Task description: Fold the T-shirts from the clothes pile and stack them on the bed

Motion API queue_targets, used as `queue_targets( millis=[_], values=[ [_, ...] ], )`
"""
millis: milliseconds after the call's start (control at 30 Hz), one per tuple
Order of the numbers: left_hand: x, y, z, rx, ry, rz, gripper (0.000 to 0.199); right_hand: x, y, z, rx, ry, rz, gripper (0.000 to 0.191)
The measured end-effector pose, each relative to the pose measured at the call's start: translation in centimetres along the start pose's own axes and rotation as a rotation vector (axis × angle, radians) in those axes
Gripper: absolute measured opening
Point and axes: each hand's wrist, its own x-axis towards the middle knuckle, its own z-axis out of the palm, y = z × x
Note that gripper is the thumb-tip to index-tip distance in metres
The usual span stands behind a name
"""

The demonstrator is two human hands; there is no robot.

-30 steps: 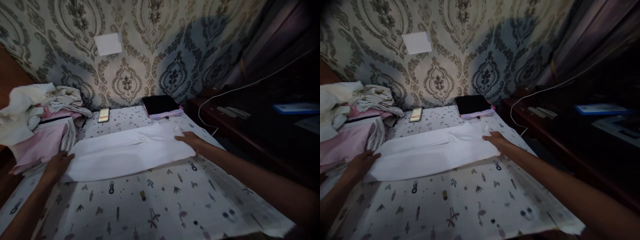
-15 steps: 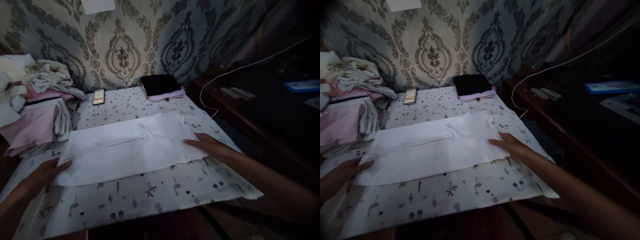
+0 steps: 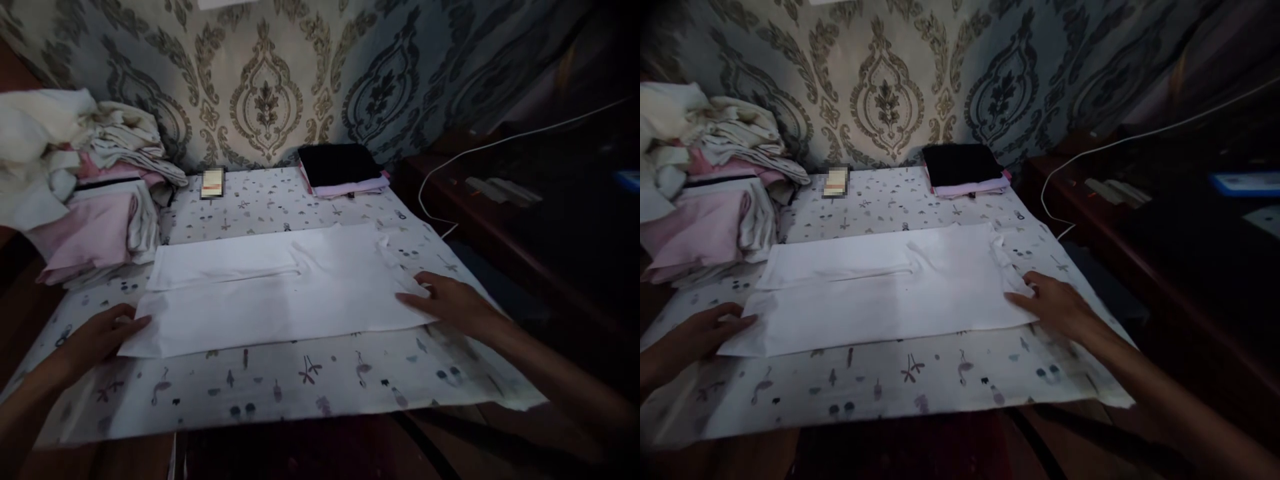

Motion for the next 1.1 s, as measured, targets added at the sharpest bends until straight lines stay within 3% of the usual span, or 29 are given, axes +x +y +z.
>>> queue_targets(
  millis=[67, 167, 300, 400, 467, 533, 633, 733, 800, 900, 1033, 1100],
  values=[
    [0.9, 0.3, -1.0, 0.057, -0.039, 0.007, 0.04, 0.6, -0.6, -1.1, -0.181, 0.104, -0.062, 0.032],
    [2.8, 2.2, -2.4, 0.077, 0.091, 0.125, 0.028, 2.0, -2.9, -1.6, -0.205, 0.268, -0.289, 0.024],
    [5.1, 6.0, -2.7, 0.068, 0.114, 0.221, 0.031, 4.6, -7.1, 1.0, -0.109, 0.258, -0.572, 0.025],
    [5.9, 7.4, -0.7, 0.156, 0.303, 0.311, 0.045, 6.2, -8.6, 3.7, -0.076, 0.255, -0.611, 0.035],
    [6.3, 7.0, 1.2, 0.201, 0.399, 0.496, 0.055, 6.9, -8.4, 5.1, -0.056, 0.259, -0.617, 0.042],
    [7.0, 5.7, 3.0, 0.207, 0.366, 0.639, 0.058, 7.2, -7.8, 5.8, -0.059, 0.262, -0.625, 0.047],
    [8.8, 3.6, 4.6, 0.193, 0.336, 0.661, 0.056, 7.5, -6.9, 6.0, -0.092, 0.272, -0.638, 0.051],
    [9.6, 3.9, 4.7, 0.291, 0.361, 0.659, 0.054, 7.6, -6.6, 5.8, -0.102, 0.264, -0.668, 0.052],
    [8.6, 6.3, 4.7, 0.344, 0.376, 0.705, 0.058, 7.6, -6.6, 5.6, -0.114, 0.251, -0.679, 0.053],
    [5.4, 13.2, 5.9, 0.265, 0.323, 0.887, 0.063, 7.6, -6.7, 5.5, -0.143, 0.251, -0.683, 0.054],
    [1.7, 24.0, 10.0, 0.18, 0.158, 1.262, 0.059, 7.4, -6.5, 5.7, -0.144, 0.277, -0.71, 0.053],
    [1.1, 27.8, 12.4, 0.187, 0.115, 1.369, 0.062, 7.4, -6.3, 5.8, -0.128, 0.294, -0.711, 0.052]
  ],
)
